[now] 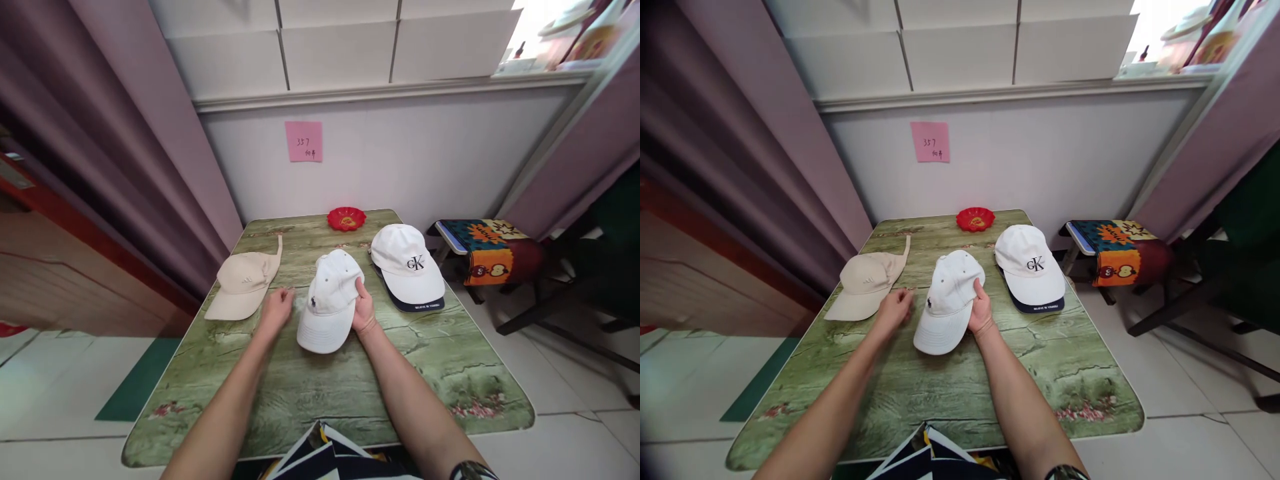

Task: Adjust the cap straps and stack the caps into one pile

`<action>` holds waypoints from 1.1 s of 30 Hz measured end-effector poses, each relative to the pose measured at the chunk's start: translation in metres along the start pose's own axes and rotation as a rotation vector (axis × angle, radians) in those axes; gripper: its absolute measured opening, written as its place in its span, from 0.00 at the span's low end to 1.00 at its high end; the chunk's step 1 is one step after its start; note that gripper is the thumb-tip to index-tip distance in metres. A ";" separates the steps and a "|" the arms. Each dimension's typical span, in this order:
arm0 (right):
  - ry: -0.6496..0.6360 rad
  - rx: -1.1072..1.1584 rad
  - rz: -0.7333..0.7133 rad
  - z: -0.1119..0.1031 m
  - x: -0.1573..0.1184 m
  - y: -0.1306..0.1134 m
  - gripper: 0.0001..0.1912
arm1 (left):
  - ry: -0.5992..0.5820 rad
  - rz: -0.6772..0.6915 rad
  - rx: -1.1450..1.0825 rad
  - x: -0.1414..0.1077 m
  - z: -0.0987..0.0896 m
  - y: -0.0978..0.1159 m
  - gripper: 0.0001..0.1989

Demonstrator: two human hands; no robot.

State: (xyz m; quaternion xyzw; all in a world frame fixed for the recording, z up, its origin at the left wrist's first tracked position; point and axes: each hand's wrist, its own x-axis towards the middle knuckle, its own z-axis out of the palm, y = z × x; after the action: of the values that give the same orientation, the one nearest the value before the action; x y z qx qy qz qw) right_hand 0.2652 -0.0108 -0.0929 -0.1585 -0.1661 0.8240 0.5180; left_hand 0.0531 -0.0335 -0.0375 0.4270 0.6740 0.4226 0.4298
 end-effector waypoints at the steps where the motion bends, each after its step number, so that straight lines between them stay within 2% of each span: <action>1: 0.004 -0.005 -0.006 0.000 0.000 -0.001 0.32 | -0.010 -0.047 0.009 -0.004 -0.002 -0.011 0.17; 3: 0.005 -0.021 -0.015 0.000 0.000 -0.002 0.35 | -0.047 -0.129 0.013 -0.015 -0.001 -0.028 0.21; 5: -0.009 -0.044 -0.014 0.001 0.000 -0.001 0.36 | -0.160 -0.205 -0.092 -0.026 0.004 -0.037 0.24; 9: -0.040 -0.087 0.014 0.004 -0.006 0.004 0.37 | -0.632 -0.296 -0.677 -0.043 0.021 -0.039 0.34; 11: -0.052 -0.114 0.061 0.005 -0.010 0.006 0.38 | -0.766 -0.239 -0.927 -0.044 0.027 -0.038 0.39; 13: -0.077 -0.135 0.109 0.004 -0.014 0.007 0.39 | -0.772 -0.138 -1.080 -0.042 0.030 -0.037 0.38; 16: -0.103 -0.124 0.119 -0.002 -0.015 0.008 0.38 | -0.742 -0.027 -1.156 -0.038 0.026 -0.033 0.31; 20: -0.087 -0.091 0.103 -0.009 -0.011 0.006 0.27 | -0.828 -0.038 -1.092 -0.040 0.013 -0.014 0.30; 24: -0.028 -0.075 -0.038 -0.006 -0.008 -0.007 0.14 | -0.828 -0.091 -1.009 -0.043 -0.009 0.013 0.36; 26: -0.028 -0.115 -0.080 0.003 -0.006 -0.019 0.13 | -0.795 -0.135 -0.938 -0.039 -0.020 0.025 0.36; 28: -0.053 -0.176 -0.114 0.018 -0.003 -0.036 0.15 | -0.742 -0.155 -0.852 -0.033 -0.028 0.037 0.30; 31: -0.091 -0.259 -0.193 0.048 0.000 -0.063 0.19 | -0.641 -0.076 -0.741 -0.019 -0.034 0.061 0.18; 33: -0.110 -0.345 -0.279 0.069 0.000 -0.081 0.20 | -0.587 0.016 -0.667 -0.011 -0.035 0.080 0.15</action>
State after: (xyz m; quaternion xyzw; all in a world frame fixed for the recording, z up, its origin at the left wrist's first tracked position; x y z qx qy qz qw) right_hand 0.3004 0.0153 0.0042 -0.1751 -0.3528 0.7112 0.5822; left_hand 0.0400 -0.0286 0.0493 0.3722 0.3469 0.4811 0.7139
